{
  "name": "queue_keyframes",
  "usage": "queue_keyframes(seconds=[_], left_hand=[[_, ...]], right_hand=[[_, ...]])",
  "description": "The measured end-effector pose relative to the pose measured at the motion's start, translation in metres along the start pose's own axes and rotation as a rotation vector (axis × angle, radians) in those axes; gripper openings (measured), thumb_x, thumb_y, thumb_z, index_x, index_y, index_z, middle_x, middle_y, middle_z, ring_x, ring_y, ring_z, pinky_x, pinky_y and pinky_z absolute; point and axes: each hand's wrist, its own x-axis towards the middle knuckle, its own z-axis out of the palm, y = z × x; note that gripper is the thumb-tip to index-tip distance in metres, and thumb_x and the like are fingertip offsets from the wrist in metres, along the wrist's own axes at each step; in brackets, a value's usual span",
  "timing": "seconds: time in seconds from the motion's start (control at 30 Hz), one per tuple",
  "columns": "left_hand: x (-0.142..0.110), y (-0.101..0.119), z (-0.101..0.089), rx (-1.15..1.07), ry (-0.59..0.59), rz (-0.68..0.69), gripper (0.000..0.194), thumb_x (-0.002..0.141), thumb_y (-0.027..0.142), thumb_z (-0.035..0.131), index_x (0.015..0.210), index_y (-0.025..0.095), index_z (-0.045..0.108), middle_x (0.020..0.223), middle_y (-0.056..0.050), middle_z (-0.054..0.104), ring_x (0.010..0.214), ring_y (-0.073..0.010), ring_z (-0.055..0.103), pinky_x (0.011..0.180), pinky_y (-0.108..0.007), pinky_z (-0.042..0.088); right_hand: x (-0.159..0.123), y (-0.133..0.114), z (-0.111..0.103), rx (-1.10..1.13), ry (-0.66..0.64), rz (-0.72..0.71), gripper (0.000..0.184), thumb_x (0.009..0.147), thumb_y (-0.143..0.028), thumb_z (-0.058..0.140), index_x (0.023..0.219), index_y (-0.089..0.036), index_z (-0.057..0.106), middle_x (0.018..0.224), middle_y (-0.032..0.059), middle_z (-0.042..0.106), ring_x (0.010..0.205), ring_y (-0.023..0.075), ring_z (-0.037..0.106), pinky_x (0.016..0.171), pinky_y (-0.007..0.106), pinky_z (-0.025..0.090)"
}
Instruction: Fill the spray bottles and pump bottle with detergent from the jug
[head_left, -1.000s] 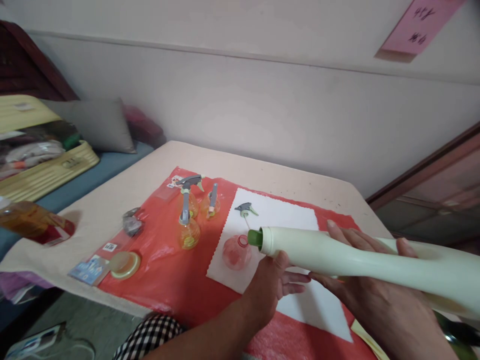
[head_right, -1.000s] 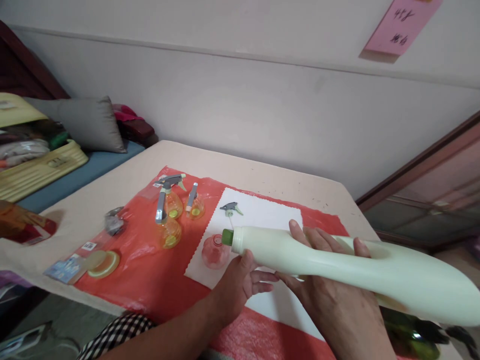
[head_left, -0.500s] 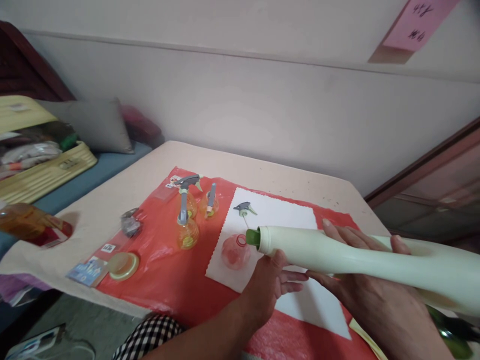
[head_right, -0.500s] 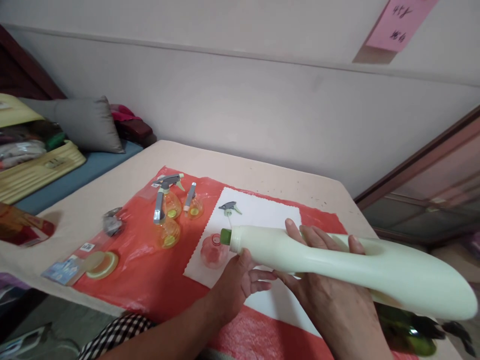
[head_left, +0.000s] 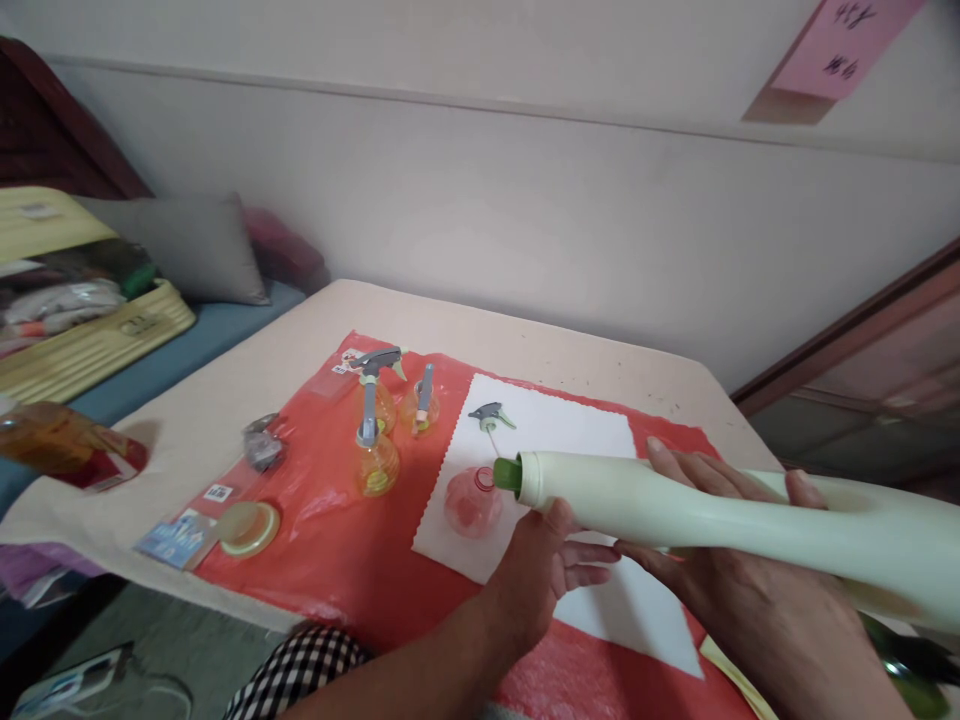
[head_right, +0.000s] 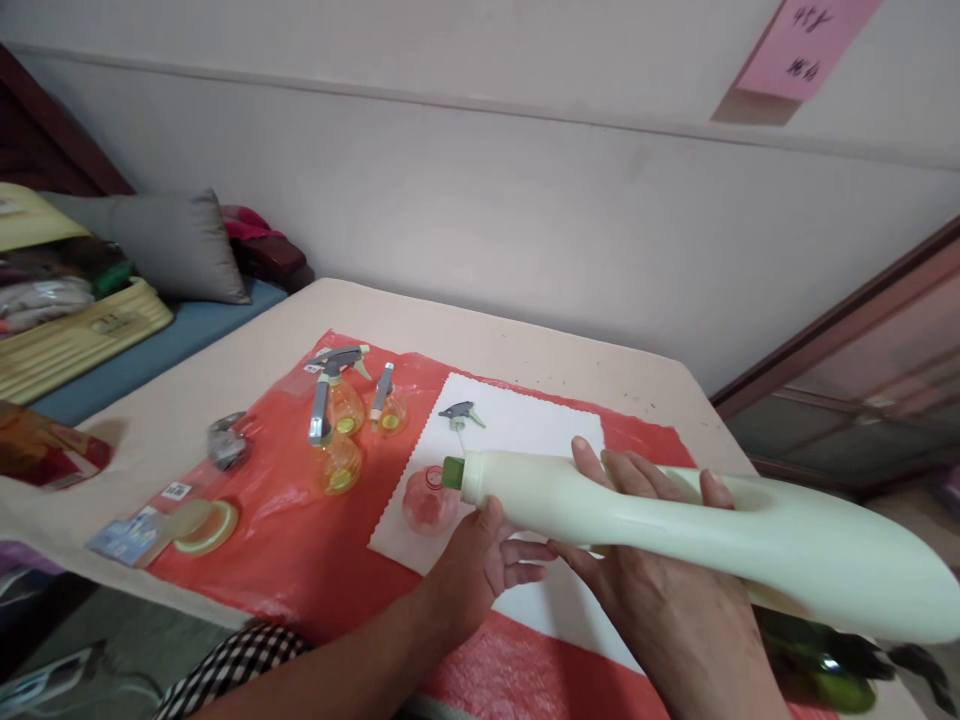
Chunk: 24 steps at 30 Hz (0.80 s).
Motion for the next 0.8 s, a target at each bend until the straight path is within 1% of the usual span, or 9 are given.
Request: queue_keyframes(seconds=[0.07,0.13,0.37,0.57,0.67,0.8], left_hand=[[-0.0003,0.0009,0.0009,0.005,0.01,-0.009,0.083,0.077,0.075,0.059,0.131,0.012,0.06,0.126,-0.021,0.064,0.097,-0.0282,0.066,0.086,-0.04,0.047],[-0.0003,0.0016,0.0013,0.011,0.018,-0.016,0.083,0.076,0.076,0.06,0.13,0.013,0.061,0.125,-0.021,0.065,0.097,-0.0284,0.067,0.086,-0.041,0.047],[-0.0003,0.0028,0.0001,0.03,0.012,-0.015,0.083,0.077,0.075,0.06,0.13,0.012,0.06,0.125,-0.021,0.065,0.098,-0.0293,0.067,0.087,-0.042,0.047],[-0.0003,0.0012,-0.0001,0.02,0.004,-0.009,0.082,0.076,0.075,0.061,0.129,0.012,0.061,0.123,-0.021,0.066,0.095,-0.0281,0.067,0.086,-0.041,0.047],[0.0004,0.0006,-0.0004,0.016,0.003,-0.008,0.082,0.077,0.075,0.06,0.129,0.012,0.061,0.124,-0.021,0.066,0.095,-0.0269,0.067,0.086,-0.04,0.048],[0.0009,0.0006,-0.001,0.008,0.014,-0.015,0.081,0.077,0.075,0.06,0.128,0.012,0.062,0.123,-0.021,0.066,0.094,-0.0266,0.067,0.086,-0.04,0.048]], right_hand=[[0.0007,0.0002,0.0006,0.003,0.01,0.002,0.066,0.103,-0.045,0.04,0.158,-0.013,0.023,0.133,0.0194,0.055,0.122,0.0394,0.052,0.113,0.066,0.017],[0.0008,0.0005,0.0009,0.014,0.007,0.01,0.066,0.103,-0.044,0.041,0.158,-0.014,0.023,0.134,0.0189,0.054,0.123,0.0391,0.051,0.114,0.066,0.016],[-0.0013,0.0016,0.0021,0.011,0.0,0.018,0.065,0.103,-0.046,0.042,0.157,-0.013,0.026,0.131,0.0184,0.056,0.122,0.0385,0.052,0.114,0.065,0.016],[-0.0007,0.0014,0.0014,-0.007,-0.001,0.015,0.067,0.103,-0.048,0.04,0.158,-0.014,0.021,0.133,0.0191,0.055,0.123,0.0386,0.05,0.114,0.064,0.016],[-0.0013,0.0019,0.0024,0.001,0.009,0.018,0.067,0.103,-0.048,0.039,0.158,-0.015,0.022,0.13,0.0183,0.057,0.122,0.0376,0.052,0.115,0.064,0.016],[-0.0025,0.0024,0.0039,0.008,0.004,0.02,0.066,0.104,-0.052,0.034,0.157,-0.014,0.026,0.133,0.0185,0.055,0.124,0.0383,0.05,0.115,0.064,0.015]])
